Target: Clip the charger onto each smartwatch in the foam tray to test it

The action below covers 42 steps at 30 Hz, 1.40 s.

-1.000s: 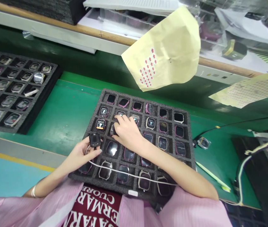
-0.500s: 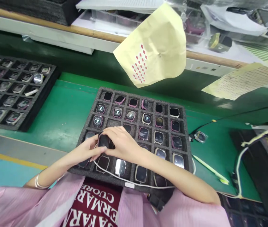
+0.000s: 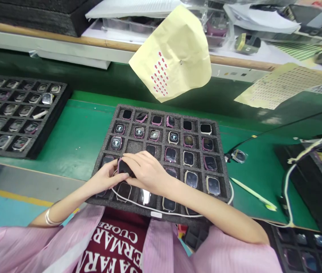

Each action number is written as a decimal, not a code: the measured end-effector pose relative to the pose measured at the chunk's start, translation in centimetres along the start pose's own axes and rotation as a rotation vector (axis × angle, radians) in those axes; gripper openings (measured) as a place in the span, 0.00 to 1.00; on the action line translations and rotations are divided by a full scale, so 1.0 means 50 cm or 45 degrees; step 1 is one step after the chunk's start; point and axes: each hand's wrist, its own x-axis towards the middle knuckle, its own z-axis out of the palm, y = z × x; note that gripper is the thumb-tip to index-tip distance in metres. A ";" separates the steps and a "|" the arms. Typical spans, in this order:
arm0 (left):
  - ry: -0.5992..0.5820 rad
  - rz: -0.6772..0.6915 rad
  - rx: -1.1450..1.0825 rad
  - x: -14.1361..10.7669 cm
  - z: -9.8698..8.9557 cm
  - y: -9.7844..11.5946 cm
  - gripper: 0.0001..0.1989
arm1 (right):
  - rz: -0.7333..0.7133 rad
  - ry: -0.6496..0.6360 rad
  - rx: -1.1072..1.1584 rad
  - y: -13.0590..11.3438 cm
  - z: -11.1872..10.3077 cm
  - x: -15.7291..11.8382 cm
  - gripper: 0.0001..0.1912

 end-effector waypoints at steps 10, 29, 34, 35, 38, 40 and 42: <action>-0.021 -0.030 -0.030 -0.003 -0.003 0.001 0.16 | 0.141 -0.077 -0.028 -0.009 0.018 0.005 0.20; -0.073 -0.022 -0.065 0.078 -0.016 0.035 0.16 | 0.165 -0.280 -0.066 -0.011 -0.007 -0.144 0.28; -0.096 -0.055 -0.068 0.088 -0.010 0.041 0.18 | 0.315 0.051 0.327 0.048 -0.041 -0.073 0.24; -0.104 -0.054 -0.085 0.086 -0.011 0.041 0.19 | 0.320 0.078 0.425 0.061 -0.039 -0.055 0.22; -0.179 -0.046 -0.146 0.079 -0.022 0.036 0.20 | 0.337 0.098 0.844 0.095 -0.018 -0.006 0.18; -0.227 -0.043 -0.193 0.075 -0.032 0.029 0.20 | 0.381 0.125 1.099 0.110 0.003 0.015 0.15; -0.265 -0.056 -0.249 0.073 -0.041 0.019 0.19 | 0.416 0.153 1.324 0.118 0.025 0.026 0.15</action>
